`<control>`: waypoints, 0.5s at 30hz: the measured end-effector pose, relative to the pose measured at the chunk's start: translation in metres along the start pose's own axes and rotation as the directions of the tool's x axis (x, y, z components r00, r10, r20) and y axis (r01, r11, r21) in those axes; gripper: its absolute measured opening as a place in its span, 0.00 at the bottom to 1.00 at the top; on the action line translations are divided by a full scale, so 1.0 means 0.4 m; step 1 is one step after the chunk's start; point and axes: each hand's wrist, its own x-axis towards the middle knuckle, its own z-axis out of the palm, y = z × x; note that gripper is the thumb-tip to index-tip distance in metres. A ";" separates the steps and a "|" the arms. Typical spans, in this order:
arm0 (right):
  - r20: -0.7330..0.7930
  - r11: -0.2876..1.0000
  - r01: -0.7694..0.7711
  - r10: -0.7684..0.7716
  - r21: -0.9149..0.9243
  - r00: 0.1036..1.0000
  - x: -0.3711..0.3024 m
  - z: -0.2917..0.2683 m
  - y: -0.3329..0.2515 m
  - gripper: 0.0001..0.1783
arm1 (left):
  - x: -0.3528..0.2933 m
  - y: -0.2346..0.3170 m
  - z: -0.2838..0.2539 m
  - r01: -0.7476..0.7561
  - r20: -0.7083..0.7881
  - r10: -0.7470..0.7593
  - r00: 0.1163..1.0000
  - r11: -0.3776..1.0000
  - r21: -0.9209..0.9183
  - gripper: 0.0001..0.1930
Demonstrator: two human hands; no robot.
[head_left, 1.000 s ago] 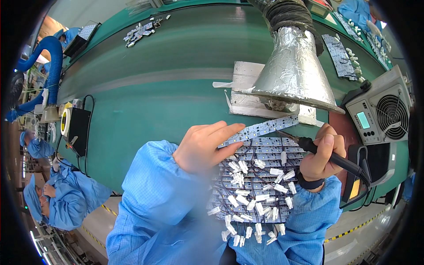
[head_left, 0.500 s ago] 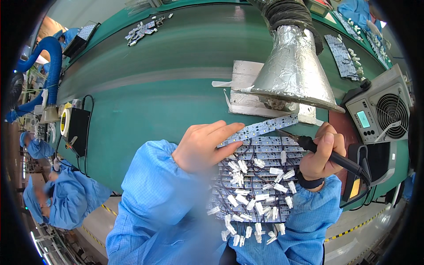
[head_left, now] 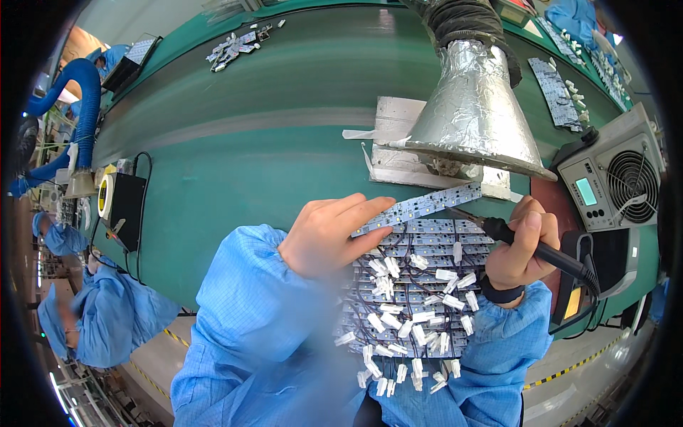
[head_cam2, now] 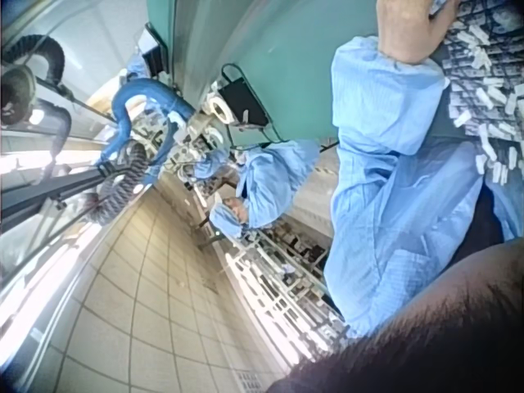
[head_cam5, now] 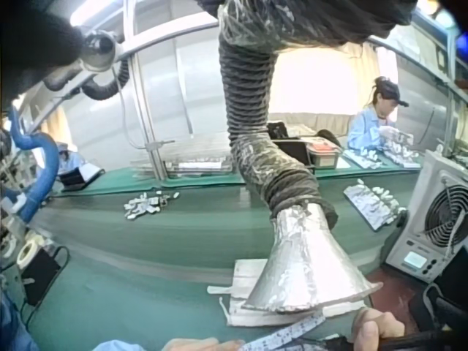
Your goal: Soldering electronic components onto small LED or circuit board strips at a workstation.
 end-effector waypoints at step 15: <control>-0.198 0.979 -0.129 0.098 -0.155 0.975 0.046 -0.067 0.036 0.17 | 0.001 -0.021 -0.019 -0.005 0.036 0.003 0.999 0.999 0.046 0.19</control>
